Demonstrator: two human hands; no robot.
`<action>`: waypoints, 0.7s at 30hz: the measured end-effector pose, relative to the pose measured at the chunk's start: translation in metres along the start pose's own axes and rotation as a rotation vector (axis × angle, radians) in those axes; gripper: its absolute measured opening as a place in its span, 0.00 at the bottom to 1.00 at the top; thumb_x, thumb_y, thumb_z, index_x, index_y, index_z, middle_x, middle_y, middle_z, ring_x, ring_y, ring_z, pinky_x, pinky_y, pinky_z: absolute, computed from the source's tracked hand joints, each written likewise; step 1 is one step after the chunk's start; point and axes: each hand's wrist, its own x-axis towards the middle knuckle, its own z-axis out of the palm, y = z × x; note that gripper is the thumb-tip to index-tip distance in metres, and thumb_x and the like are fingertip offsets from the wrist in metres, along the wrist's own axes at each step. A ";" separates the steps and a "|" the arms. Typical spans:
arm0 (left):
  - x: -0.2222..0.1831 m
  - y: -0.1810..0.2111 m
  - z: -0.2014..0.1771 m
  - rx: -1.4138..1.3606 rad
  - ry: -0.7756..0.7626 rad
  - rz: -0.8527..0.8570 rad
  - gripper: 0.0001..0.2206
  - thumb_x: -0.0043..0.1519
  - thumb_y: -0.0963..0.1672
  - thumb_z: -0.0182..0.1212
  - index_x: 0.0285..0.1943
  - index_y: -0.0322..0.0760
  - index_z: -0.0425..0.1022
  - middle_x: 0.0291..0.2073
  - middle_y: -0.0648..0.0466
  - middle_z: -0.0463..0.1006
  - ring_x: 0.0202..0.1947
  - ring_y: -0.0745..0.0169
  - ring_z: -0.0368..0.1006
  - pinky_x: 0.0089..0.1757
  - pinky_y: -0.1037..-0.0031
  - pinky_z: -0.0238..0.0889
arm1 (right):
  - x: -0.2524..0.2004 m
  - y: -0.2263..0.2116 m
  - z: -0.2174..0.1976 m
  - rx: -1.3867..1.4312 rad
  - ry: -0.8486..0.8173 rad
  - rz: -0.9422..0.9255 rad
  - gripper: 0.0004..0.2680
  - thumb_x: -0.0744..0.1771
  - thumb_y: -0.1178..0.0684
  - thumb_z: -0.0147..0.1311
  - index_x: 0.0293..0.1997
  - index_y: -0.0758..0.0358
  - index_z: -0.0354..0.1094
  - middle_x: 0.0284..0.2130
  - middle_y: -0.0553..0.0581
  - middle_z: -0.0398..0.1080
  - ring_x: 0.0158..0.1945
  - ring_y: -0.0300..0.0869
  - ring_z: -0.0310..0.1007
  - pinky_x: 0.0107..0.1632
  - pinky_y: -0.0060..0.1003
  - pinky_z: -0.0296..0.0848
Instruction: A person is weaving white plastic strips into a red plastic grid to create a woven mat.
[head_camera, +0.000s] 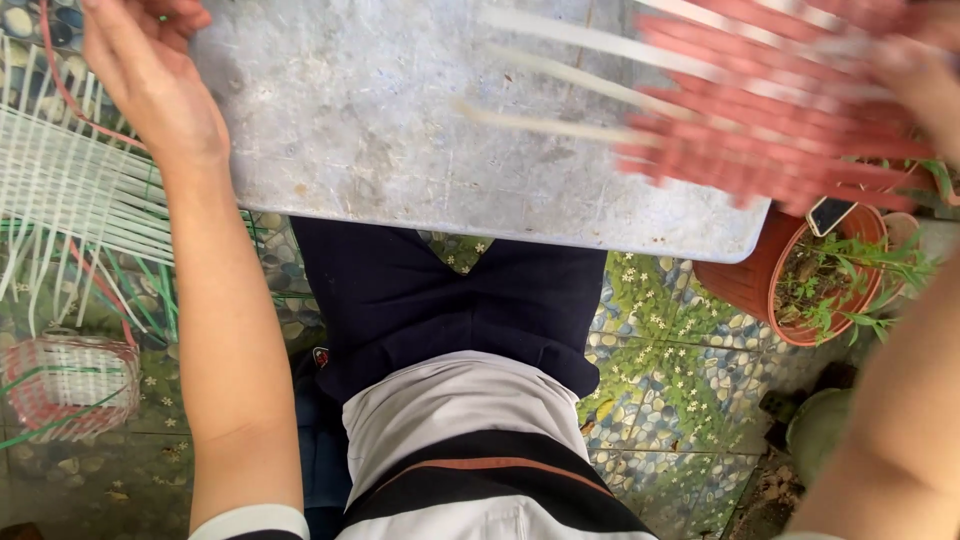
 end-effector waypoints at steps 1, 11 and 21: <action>0.000 -0.001 -0.005 0.026 -0.023 0.010 0.21 0.72 0.55 0.41 0.50 0.35 0.68 0.36 0.46 0.69 0.38 0.52 0.66 0.46 0.62 0.63 | 0.026 -0.059 0.037 -0.055 -0.009 -0.099 0.10 0.83 0.56 0.52 0.49 0.71 0.67 0.39 0.60 0.67 0.40 0.41 0.62 0.44 0.35 0.58; 0.006 0.016 0.010 0.043 0.034 -0.025 0.22 0.69 0.56 0.42 0.45 0.36 0.68 0.35 0.49 0.70 0.37 0.56 0.67 0.45 0.65 0.66 | 0.092 -0.238 0.127 -0.176 -0.130 -0.258 0.23 0.76 0.59 0.53 0.21 0.62 0.45 0.18 0.50 0.40 0.25 0.39 0.37 0.30 0.38 0.39; 0.009 0.027 0.017 0.062 0.070 -0.059 0.24 0.67 0.57 0.41 0.46 0.34 0.69 0.37 0.46 0.74 0.37 0.57 0.70 0.43 0.70 0.67 | 0.094 -0.229 0.134 -0.216 -0.155 -0.264 0.19 0.74 0.56 0.55 0.24 0.63 0.49 0.17 0.50 0.46 0.24 0.39 0.41 0.31 0.37 0.47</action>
